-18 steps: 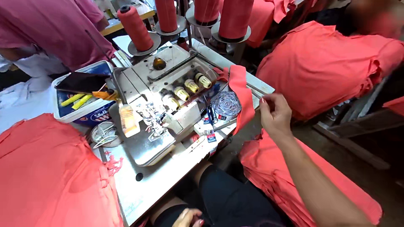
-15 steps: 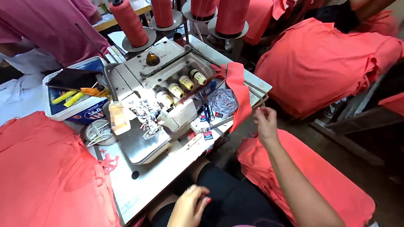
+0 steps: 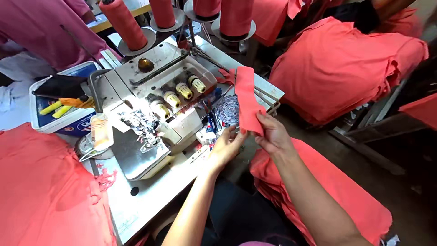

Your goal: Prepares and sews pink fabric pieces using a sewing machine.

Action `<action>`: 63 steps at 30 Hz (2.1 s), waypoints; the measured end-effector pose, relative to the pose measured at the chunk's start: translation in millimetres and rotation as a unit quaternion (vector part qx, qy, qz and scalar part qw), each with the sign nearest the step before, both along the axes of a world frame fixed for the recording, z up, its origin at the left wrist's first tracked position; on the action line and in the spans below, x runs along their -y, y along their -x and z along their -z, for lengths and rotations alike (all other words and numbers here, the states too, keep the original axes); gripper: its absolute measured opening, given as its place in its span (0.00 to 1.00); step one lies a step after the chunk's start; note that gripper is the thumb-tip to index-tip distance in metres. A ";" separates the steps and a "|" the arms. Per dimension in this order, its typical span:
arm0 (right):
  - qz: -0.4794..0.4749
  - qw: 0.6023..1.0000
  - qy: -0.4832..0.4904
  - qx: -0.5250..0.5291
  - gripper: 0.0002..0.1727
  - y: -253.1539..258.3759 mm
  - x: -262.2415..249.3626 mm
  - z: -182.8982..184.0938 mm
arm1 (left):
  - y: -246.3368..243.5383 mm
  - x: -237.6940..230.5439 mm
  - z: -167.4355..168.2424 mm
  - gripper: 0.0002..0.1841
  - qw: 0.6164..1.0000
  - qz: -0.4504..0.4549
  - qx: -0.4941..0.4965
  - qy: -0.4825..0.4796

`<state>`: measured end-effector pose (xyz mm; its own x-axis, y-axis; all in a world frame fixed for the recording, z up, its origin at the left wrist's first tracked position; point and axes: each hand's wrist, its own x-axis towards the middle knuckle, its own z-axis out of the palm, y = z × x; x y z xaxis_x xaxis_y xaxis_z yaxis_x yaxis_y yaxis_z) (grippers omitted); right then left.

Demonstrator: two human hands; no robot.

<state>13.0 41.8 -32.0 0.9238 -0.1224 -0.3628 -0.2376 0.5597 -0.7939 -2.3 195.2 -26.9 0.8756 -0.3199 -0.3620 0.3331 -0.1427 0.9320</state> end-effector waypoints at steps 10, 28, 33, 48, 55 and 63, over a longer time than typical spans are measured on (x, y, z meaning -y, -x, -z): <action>0.015 0.611 0.660 0.436 0.12 16.2 -28.7 48.9 | 4.7 -1.0 9.8 0.11 0.965 -0.242 -0.013 0.098; -0.041 0.913 0.338 0.225 0.10 14.4 -25.3 38.5 | 0.2 6.9 19.4 0.06 0.974 -0.191 0.076 0.099; 0.042 0.718 0.562 0.408 0.11 7.5 -27.3 59.4 | 2.3 4.2 20.4 0.07 0.967 -0.222 0.035 0.121; 0.028 0.770 0.518 0.372 0.12 11.5 -27.2 47.0 | 0.0 4.5 22.4 0.06 0.963 -0.210 0.068 0.155; -0.033 0.920 0.315 0.233 0.12 9.3 -22.5 37.4 | -1.0 3.4 23.3 0.08 0.957 -0.212 0.063 0.187; -0.021 0.956 0.199 0.212 0.09 16.8 -30.3 38.0 | 0.0 5.7 20.0 0.09 0.955 -0.216 0.079 0.185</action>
<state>-3.8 72.1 -70.0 0.9847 -0.1325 0.1134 0.1374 0.1893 -0.9723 -2.3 189.5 -46.9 0.9893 0.0038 -0.1457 0.1366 0.3257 0.9356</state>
